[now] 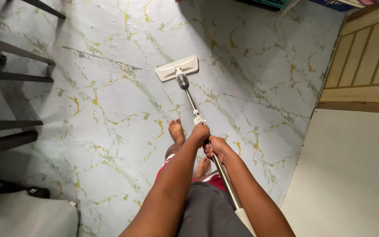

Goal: The person mops the floor and arranges the chairs.

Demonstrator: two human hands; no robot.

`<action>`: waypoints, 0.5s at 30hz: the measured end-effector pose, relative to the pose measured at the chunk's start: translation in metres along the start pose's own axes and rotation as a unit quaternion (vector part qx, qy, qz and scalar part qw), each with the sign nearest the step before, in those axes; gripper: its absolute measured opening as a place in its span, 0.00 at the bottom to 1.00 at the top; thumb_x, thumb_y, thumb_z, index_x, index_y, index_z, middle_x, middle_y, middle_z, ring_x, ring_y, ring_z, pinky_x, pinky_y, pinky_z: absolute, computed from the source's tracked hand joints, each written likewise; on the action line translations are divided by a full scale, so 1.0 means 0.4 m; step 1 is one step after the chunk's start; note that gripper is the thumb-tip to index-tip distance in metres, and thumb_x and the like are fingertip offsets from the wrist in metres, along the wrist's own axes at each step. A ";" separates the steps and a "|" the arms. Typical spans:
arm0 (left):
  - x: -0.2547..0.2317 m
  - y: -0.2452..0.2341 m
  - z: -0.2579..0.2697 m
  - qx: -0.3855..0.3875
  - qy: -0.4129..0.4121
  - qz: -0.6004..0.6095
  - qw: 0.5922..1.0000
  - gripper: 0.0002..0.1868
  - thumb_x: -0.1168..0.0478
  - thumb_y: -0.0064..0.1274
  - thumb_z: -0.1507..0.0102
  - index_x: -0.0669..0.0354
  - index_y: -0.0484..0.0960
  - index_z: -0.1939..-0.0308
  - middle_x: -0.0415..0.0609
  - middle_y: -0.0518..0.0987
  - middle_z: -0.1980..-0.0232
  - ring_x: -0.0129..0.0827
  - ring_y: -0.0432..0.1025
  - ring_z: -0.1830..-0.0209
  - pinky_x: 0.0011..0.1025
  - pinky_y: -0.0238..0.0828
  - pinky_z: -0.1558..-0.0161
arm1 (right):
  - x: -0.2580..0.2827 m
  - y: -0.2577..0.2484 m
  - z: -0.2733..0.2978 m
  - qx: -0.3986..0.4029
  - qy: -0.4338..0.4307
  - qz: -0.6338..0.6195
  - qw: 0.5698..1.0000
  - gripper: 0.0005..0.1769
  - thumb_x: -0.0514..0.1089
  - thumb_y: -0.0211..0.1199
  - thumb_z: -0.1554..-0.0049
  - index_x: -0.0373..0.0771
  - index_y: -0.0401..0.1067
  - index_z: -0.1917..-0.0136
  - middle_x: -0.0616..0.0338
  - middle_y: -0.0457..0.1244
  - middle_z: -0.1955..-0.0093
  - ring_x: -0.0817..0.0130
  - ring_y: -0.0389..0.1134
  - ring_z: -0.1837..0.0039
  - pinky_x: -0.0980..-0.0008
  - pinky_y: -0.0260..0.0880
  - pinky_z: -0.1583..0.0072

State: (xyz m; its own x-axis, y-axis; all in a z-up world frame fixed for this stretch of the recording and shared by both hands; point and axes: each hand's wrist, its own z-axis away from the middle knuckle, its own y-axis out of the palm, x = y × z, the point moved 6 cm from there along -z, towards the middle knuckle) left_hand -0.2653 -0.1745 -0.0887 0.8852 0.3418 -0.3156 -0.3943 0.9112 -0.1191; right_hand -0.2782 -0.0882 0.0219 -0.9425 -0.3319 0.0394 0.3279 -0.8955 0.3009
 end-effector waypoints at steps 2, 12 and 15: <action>-0.014 -0.010 -0.024 -0.007 0.007 0.014 1.000 0.24 0.50 0.38 0.28 0.70 0.75 0.45 0.61 0.81 0.59 0.47 0.77 0.68 0.46 0.72 0.71 | 0.023 0.014 0.000 -0.001 0.003 0.007 1.000 0.19 0.46 0.45 0.35 0.32 0.67 0.61 0.67 0.51 0.74 0.81 0.47 0.76 0.79 0.48 0.76; 0.037 0.174 0.074 0.024 -0.032 0.081 0.996 0.25 0.48 0.33 0.26 0.69 0.73 0.45 0.60 0.79 0.61 0.46 0.75 0.69 0.43 0.75 0.71 | -0.015 -0.186 0.082 -0.002 0.032 0.073 0.997 0.20 0.51 0.50 0.33 0.34 0.68 0.59 0.70 0.51 0.75 0.84 0.47 0.76 0.81 0.47 0.76; 0.077 0.299 0.083 0.012 0.004 0.135 0.991 0.25 0.48 0.34 0.27 0.69 0.74 0.47 0.59 0.79 0.62 0.44 0.75 0.70 0.41 0.74 0.73 | -0.031 -0.303 0.114 0.007 0.049 0.116 0.992 0.22 0.53 0.47 0.33 0.35 0.68 0.59 0.70 0.51 0.75 0.84 0.47 0.76 0.81 0.48 0.76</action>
State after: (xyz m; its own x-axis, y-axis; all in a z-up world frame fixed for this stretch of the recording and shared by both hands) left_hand -0.2769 -0.0474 -0.0813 0.7460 0.5725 -0.3403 -0.6109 0.7917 -0.0074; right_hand -0.3090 0.0378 0.0282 -0.8308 -0.5564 0.0156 0.5335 -0.7881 0.3071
